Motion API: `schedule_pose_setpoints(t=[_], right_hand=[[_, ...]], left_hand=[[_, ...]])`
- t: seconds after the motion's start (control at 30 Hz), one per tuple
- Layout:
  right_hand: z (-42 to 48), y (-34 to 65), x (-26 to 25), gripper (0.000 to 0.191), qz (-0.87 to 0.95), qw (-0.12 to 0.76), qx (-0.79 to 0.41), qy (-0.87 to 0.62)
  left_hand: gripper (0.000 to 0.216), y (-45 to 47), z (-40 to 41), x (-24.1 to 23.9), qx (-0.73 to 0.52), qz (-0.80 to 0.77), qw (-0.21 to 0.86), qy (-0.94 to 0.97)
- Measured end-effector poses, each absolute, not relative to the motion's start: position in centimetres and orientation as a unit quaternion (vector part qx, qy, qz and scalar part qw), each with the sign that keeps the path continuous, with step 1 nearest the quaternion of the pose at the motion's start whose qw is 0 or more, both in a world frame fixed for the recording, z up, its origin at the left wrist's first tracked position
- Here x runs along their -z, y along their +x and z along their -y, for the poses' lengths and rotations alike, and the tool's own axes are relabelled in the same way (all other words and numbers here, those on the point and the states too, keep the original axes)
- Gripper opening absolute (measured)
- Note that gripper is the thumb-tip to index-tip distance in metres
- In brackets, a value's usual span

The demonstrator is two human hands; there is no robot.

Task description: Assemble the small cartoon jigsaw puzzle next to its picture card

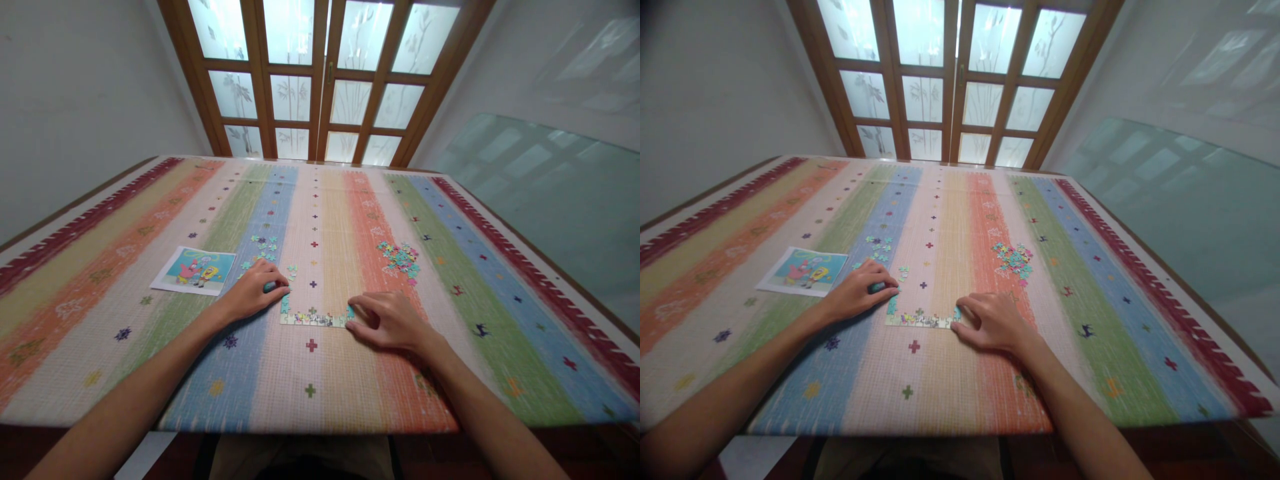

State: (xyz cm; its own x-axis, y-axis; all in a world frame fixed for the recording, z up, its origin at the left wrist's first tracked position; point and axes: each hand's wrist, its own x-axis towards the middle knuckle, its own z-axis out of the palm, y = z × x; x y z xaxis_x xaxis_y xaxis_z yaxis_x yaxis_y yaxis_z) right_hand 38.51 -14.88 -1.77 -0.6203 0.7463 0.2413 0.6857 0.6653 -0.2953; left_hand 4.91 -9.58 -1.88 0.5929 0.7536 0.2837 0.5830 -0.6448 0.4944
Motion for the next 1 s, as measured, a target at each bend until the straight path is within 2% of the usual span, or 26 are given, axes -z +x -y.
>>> schedule_pose_setpoints(t=[0.27,0.57,0.83,1.0], right_hand=[[15.0,38.5,1.8,0.031,0.896,0.17,-0.088,-0.401],[15.0,38.3,1.5,0.032,0.894,0.178,-0.084,-0.402],[15.0,38.2,1.4,0.032,0.892,0.178,-0.082,-0.407],[14.9,38.2,1.5,0.034,0.89,0.184,-0.081,-0.408]], left_hand=[[0.021,4.7,9.5,1.1,-0.254,-0.395,0.168,0.867],[0.023,0.0,7.7,-0.9,-0.231,-0.426,0.137,0.864],[0.029,0.4,7.3,0.2,-0.22,-0.43,0.122,0.867],[0.035,1.3,5.3,1.0,-0.228,-0.473,0.063,0.849]])
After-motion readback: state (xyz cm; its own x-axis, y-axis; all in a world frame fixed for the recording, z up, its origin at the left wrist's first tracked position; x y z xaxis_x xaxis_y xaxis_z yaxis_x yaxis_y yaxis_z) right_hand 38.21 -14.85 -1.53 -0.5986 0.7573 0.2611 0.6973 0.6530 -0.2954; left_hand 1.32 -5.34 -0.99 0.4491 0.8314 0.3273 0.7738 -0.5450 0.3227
